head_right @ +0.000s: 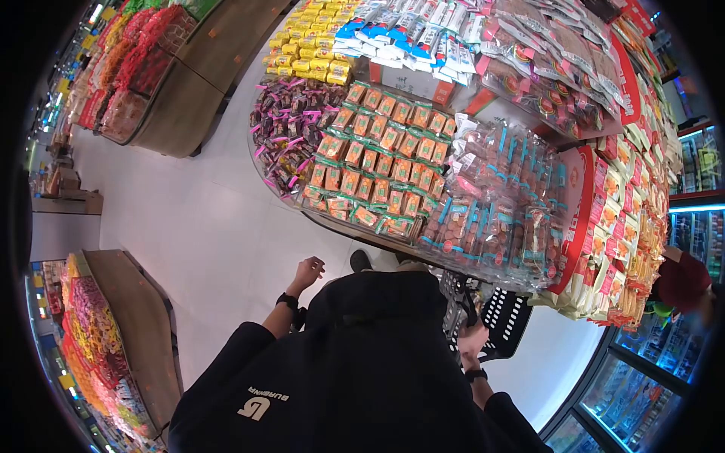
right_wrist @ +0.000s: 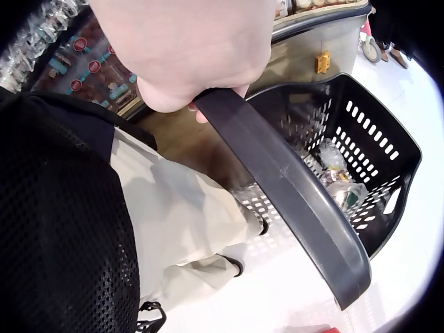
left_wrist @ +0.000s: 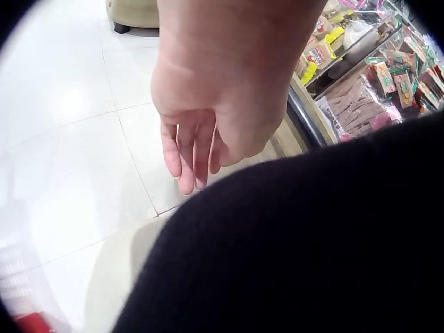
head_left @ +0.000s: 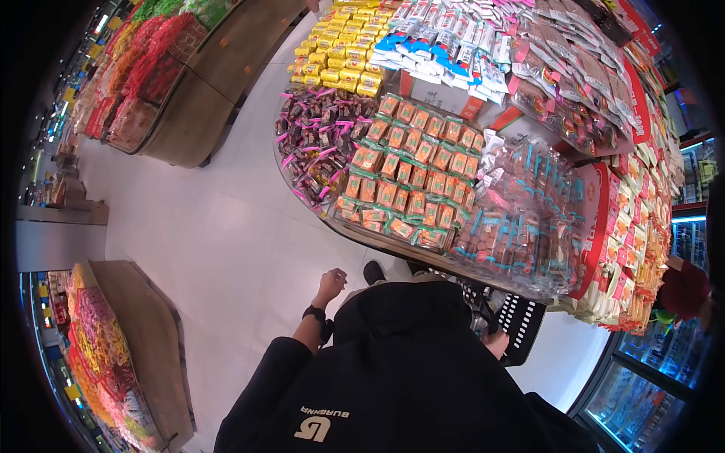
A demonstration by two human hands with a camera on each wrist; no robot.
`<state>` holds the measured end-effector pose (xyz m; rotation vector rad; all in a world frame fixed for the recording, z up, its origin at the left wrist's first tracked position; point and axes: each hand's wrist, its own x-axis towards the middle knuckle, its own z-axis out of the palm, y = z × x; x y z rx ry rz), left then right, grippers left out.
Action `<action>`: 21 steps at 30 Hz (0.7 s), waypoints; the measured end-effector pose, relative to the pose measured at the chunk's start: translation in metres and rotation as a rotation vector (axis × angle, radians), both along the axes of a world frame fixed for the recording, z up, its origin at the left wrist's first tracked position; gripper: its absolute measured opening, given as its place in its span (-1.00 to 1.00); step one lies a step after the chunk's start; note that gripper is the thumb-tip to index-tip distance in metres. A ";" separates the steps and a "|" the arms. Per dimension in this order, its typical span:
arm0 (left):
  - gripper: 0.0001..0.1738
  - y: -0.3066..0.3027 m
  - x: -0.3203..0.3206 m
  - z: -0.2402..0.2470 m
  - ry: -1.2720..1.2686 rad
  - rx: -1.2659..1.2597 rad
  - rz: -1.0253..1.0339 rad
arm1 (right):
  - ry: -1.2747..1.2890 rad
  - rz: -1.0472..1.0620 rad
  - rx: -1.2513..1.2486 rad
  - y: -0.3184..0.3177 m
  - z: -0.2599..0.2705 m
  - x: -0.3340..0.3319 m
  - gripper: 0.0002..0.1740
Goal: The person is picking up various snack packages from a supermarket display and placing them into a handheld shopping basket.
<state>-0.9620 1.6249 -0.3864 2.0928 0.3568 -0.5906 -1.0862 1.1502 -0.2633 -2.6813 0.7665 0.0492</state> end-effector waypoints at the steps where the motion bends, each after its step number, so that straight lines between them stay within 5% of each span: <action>1: -0.70 0.000 0.003 0.000 0.005 0.006 -0.015 | 0.013 -0.017 0.020 -0.001 -0.001 -0.001 -0.76; 21: -0.73 0.017 -0.041 -0.018 0.203 0.025 0.074 | 0.135 -0.075 0.113 0.006 0.022 0.012 -0.72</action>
